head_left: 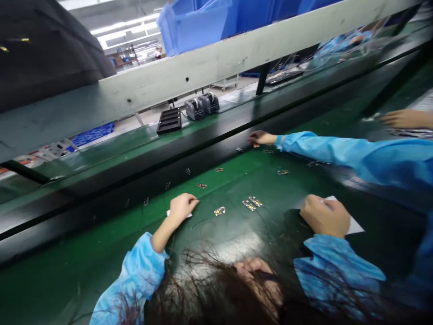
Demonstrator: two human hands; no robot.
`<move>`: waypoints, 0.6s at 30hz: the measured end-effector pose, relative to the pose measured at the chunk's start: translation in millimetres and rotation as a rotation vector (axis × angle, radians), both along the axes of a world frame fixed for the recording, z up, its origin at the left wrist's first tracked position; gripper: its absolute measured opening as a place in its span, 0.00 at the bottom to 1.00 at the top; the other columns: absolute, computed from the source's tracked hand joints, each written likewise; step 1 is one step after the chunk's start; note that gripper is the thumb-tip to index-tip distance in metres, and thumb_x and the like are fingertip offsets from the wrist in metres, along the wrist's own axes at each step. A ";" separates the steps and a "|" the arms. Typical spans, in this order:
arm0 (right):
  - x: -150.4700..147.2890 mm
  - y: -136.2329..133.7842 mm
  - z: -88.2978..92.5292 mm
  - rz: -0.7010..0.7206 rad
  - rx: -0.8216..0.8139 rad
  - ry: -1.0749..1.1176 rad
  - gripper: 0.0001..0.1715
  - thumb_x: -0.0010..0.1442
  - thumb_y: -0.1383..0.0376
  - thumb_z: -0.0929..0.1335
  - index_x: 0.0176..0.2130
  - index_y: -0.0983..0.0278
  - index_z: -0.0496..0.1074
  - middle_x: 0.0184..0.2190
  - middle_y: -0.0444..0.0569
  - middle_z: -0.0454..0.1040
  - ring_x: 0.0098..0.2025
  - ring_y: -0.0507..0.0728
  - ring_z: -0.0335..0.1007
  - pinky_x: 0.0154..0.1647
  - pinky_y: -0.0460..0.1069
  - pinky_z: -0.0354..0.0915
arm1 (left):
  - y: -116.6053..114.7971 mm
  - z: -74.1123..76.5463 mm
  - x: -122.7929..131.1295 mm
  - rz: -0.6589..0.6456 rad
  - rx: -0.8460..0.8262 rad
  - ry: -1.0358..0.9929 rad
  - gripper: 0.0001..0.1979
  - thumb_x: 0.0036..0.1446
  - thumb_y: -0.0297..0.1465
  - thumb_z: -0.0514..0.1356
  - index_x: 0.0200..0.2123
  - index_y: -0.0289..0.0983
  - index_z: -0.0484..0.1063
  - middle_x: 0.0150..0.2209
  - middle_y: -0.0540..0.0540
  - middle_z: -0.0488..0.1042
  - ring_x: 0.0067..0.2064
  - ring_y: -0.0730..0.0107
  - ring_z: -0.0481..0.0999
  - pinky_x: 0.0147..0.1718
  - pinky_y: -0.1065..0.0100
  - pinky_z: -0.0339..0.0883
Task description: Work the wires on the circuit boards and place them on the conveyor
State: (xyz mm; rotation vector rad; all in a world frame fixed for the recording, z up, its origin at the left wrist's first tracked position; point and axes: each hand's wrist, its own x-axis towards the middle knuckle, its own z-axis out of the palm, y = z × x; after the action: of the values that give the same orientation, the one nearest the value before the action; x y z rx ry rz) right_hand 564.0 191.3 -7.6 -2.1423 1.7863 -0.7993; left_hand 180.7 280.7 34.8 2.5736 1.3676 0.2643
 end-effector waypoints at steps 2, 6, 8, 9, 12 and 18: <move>6.4 -0.4 -3.4 -0.054 0.052 0.000 0.28 0.52 0.67 0.59 0.28 0.64 0.26 0.21 0.35 0.21 0.10 0.35 0.45 0.22 0.38 0.44 | -23.5 -11.9 18.3 -0.101 -0.027 0.034 0.14 0.62 0.46 0.61 0.43 0.46 0.81 0.45 0.49 0.82 0.47 0.64 0.79 0.40 0.69 0.69; 14.1 -4.7 -4.0 -0.261 -0.047 0.030 0.26 0.52 0.69 0.55 0.28 0.64 0.24 0.18 0.34 0.22 0.10 0.34 0.41 0.22 0.39 0.44 | -53.1 -30.8 46.8 -0.202 -0.020 0.064 0.18 0.61 0.47 0.62 0.49 0.45 0.78 0.48 0.42 0.79 0.43 0.61 0.81 0.35 0.65 0.70; 12.5 -11.4 -4.3 -0.396 -0.188 0.070 0.25 0.52 0.68 0.54 0.27 0.63 0.23 0.15 0.34 0.22 0.09 0.34 0.38 0.21 0.40 0.42 | -57.9 -38.9 51.6 -0.235 -0.011 0.065 0.14 0.63 0.45 0.61 0.46 0.45 0.78 0.46 0.40 0.79 0.38 0.64 0.81 0.31 0.63 0.67; 10.5 -16.1 -4.4 -0.470 -0.284 0.098 0.24 0.53 0.68 0.53 0.26 0.63 0.23 0.13 0.34 0.23 0.08 0.35 0.36 0.20 0.40 0.42 | -58.7 -42.8 50.8 -0.249 -0.004 0.063 0.13 0.64 0.44 0.60 0.44 0.45 0.79 0.44 0.39 0.80 0.36 0.65 0.81 0.30 0.62 0.66; 2.4 -30.4 -0.6 -0.692 -0.632 0.199 0.23 0.56 0.68 0.48 0.18 0.61 0.22 0.08 0.34 0.27 0.07 0.36 0.35 0.19 0.41 0.41 | -60.7 -53.1 33.9 -0.268 0.030 0.050 0.13 0.64 0.46 0.59 0.40 0.46 0.78 0.39 0.39 0.79 0.33 0.65 0.80 0.27 0.59 0.63; -39.9 -29.7 30.1 -0.498 -0.547 0.281 0.33 0.65 0.60 0.51 0.13 0.66 0.60 0.12 0.36 0.57 0.14 0.40 0.55 0.20 0.39 0.55 | -103.9 -65.4 -44.0 -0.207 0.113 0.017 0.16 0.63 0.50 0.55 0.35 0.48 0.77 0.30 0.38 0.77 0.25 0.65 0.77 0.20 0.58 0.57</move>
State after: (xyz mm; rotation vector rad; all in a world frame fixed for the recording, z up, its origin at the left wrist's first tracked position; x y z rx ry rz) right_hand 524.2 161.6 22.5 -2.2217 2.5494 -1.2802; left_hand 136.7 176.7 -30.6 2.7896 1.1094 0.2932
